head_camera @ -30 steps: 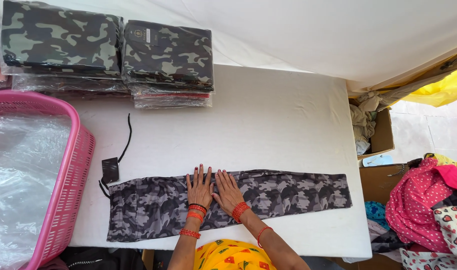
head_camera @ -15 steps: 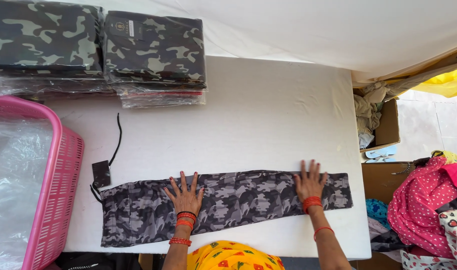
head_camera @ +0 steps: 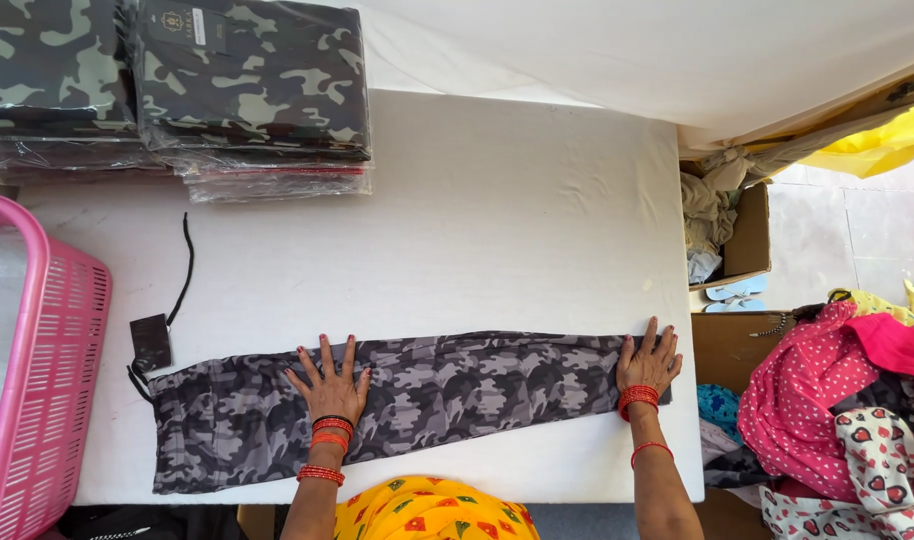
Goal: The person folds a pair of camouflage-patterned shorts on a white table, places a tag on them, and wraps the folded item in a clear plastic bag. They then repeat the process with a second pair of camouflage-patterned shorts, folding and wrapping them before stacking the packaged items.
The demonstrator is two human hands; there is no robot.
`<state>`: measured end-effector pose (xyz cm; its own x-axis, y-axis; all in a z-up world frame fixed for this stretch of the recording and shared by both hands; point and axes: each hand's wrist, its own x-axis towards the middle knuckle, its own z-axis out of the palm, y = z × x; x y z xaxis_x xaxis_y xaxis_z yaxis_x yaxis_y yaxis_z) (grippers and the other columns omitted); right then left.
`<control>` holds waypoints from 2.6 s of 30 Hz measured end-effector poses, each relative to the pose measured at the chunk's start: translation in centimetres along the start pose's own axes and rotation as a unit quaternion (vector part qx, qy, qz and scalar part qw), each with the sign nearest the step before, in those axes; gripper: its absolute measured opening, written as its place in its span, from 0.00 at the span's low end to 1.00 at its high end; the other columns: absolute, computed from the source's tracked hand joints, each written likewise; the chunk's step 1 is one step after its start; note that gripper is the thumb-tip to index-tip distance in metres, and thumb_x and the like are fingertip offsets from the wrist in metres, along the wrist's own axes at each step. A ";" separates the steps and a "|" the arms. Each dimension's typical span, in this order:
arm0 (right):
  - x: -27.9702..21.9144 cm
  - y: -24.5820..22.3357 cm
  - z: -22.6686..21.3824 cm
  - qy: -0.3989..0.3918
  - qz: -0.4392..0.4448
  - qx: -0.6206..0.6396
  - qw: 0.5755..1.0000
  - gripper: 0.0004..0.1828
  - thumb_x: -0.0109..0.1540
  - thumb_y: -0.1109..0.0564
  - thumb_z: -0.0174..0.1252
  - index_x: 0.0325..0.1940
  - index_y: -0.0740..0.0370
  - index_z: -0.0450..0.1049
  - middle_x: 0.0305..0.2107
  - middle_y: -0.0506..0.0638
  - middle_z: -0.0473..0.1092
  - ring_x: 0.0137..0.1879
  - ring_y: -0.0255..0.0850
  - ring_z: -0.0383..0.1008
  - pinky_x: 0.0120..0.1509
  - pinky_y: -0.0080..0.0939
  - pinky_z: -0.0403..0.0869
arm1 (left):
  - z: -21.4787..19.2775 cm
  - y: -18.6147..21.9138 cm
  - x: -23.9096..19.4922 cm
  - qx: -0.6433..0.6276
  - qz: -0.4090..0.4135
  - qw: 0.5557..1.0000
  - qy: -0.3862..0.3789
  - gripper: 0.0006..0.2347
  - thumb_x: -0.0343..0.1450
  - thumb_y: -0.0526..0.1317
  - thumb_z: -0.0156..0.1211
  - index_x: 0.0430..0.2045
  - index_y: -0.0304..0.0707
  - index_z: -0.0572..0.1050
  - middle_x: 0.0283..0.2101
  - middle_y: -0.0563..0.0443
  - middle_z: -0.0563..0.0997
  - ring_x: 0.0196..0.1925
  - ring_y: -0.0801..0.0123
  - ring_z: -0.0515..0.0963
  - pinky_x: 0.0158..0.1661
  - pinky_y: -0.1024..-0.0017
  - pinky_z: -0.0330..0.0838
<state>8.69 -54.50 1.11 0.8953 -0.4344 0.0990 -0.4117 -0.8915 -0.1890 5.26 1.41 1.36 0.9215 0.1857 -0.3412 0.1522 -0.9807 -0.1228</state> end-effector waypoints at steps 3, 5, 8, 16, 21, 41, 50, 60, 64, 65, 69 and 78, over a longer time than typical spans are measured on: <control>-0.7 -0.4 -0.7 0.028 0.011 -0.003 1.000 0.40 0.69 0.34 0.41 0.82 0.52 0.49 0.74 0.63 0.49 0.80 0.55 0.43 0.77 0.63 0.42 | 1.4 -0.3 0.1 -0.099 0.015 0.989 0.105 0.32 0.70 0.64 0.39 0.70 0.78 0.40 0.78 0.51 0.34 0.78 0.35 0.30 0.66 0.24 0.28; -1.5 -0.2 -1.8 0.032 0.029 0.010 0.999 0.40 0.69 0.34 0.43 0.81 0.55 0.50 0.73 0.62 0.53 0.78 0.55 0.48 0.75 0.63 0.47 | -0.2 0.3 -0.5 -0.056 0.005 0.996 0.063 0.31 0.72 0.65 0.38 0.71 0.77 0.39 0.79 0.50 0.34 0.78 0.35 0.31 0.66 0.25 0.28; -2.2 1.3 -2.2 0.025 0.073 0.001 0.997 0.41 0.69 0.35 0.47 0.80 0.61 0.53 0.67 0.62 0.60 0.72 0.57 0.57 0.71 0.62 0.55 | -1.8 0.8 -1.5 0.004 -0.008 0.999 0.033 0.31 0.75 0.65 0.36 0.74 0.71 0.39 0.80 0.48 0.35 0.79 0.37 0.33 0.68 0.29 0.29; -3.0 3.5 -2.4 -0.035 0.094 -0.094 0.991 0.33 0.69 0.34 0.53 0.67 0.60 0.69 0.56 0.60 0.67 0.64 0.56 0.65 0.66 0.57 0.66 | -1.9 2.9 -2.6 -0.064 0.064 0.996 0.022 0.34 0.75 0.63 0.39 0.74 0.53 0.40 0.78 0.45 0.37 0.78 0.49 0.37 0.72 0.43 0.31; -1.7 4.8 -2.1 -0.029 0.108 -0.063 0.992 0.37 0.63 0.32 0.61 0.65 0.60 0.71 0.54 0.63 0.69 0.64 0.59 0.67 0.64 0.60 0.67 | -1.1 2.9 -3.3 -0.084 0.076 0.992 0.059 0.32 0.76 0.61 0.38 0.74 0.51 0.44 0.78 0.43 0.39 0.78 0.46 0.39 0.72 0.46 0.32; -15.5 -20.8 -7.3 -0.178 -0.104 0.373 0.905 0.21 0.62 0.45 0.62 0.49 0.62 0.73 0.40 0.56 0.79 0.45 0.46 0.80 0.49 0.44 0.78 | 0.6 3.5 -4.8 -0.861 0.005 0.480 -0.169 0.31 0.74 0.62 0.42 0.61 0.34 0.70 0.61 0.35 0.77 0.62 0.51 0.79 0.60 0.56 0.73; -23.6 -26.7 -12.0 -0.391 -0.369 0.356 0.765 0.22 0.68 0.50 0.56 0.65 0.60 0.69 0.52 0.57 0.72 0.56 0.49 0.76 0.58 0.46 0.76 | 5.3 -0.4 -2.7 -0.893 -0.069 0.415 -0.158 0.33 0.68 0.64 0.55 0.60 0.37 0.73 0.63 0.44 0.73 0.62 0.60 0.72 0.60 0.59 0.64; -22.9 -19.1 -7.0 -0.133 -0.439 0.247 0.853 0.22 0.68 0.49 0.55 0.65 0.58 0.68 0.61 0.53 0.68 0.70 0.47 0.65 0.71 0.49 0.66 | -0.7 0.8 -2.3 -0.453 0.015 0.891 0.016 0.19 0.73 0.43 0.59 0.56 0.30 0.71 0.47 0.31 0.81 0.49 0.40 0.80 0.45 0.53 0.75; -20.8 -18.9 -5.7 -0.123 -0.448 0.085 0.882 0.37 0.67 0.38 0.49 0.75 0.59 0.54 0.70 0.57 0.54 0.77 0.50 0.47 0.77 0.56 0.48 | -6.0 -0.4 -3.8 -0.503 0.097 0.859 -0.017 0.20 0.74 0.45 0.59 0.58 0.33 0.68 0.38 0.35 0.85 0.43 0.48 0.86 0.45 0.58 0.76; -20.5 -18.6 -5.4 -0.197 -0.419 0.016 0.886 0.39 0.68 0.35 0.44 0.78 0.55 0.48 0.74 0.53 0.48 0.79 0.46 0.42 0.79 0.55 0.42 | -6.1 -0.8 -4.0 -0.490 0.055 0.870 0.006 0.17 0.75 0.43 0.58 0.57 0.39 0.72 0.36 0.35 0.85 0.39 0.47 0.86 0.43 0.57 0.77; -20.3 -16.7 -4.4 -0.285 -0.403 -0.081 0.866 0.40 0.68 0.31 0.40 0.80 0.48 0.41 0.77 0.49 0.38 0.82 0.44 0.34 0.81 0.56 0.35 | -1.7 -3.4 -3.1 -0.391 -0.058 0.914 0.091 0.14 0.77 0.44 0.58 0.58 0.48 0.74 0.39 0.36 0.85 0.42 0.47 0.84 0.39 0.55 0.78; -20.3 -16.8 -4.6 -0.301 -0.400 -0.101 0.859 0.40 0.69 0.31 0.38 0.80 0.47 0.39 0.78 0.48 0.36 0.82 0.44 0.31 0.81 0.57 0.34 | 0.1 -3.5 -4.4 -0.431 -0.030 0.895 0.113 0.29 0.75 0.36 0.54 0.73 0.54 0.53 0.50 0.36 0.82 0.45 0.47 0.84 0.41 0.56 0.81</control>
<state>-3.34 -31.28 6.79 0.8059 0.4195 -0.4177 0.4107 -0.9044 -0.1159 0.63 4.00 3.23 0.9366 0.3172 -0.1490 0.3325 -0.6703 0.6634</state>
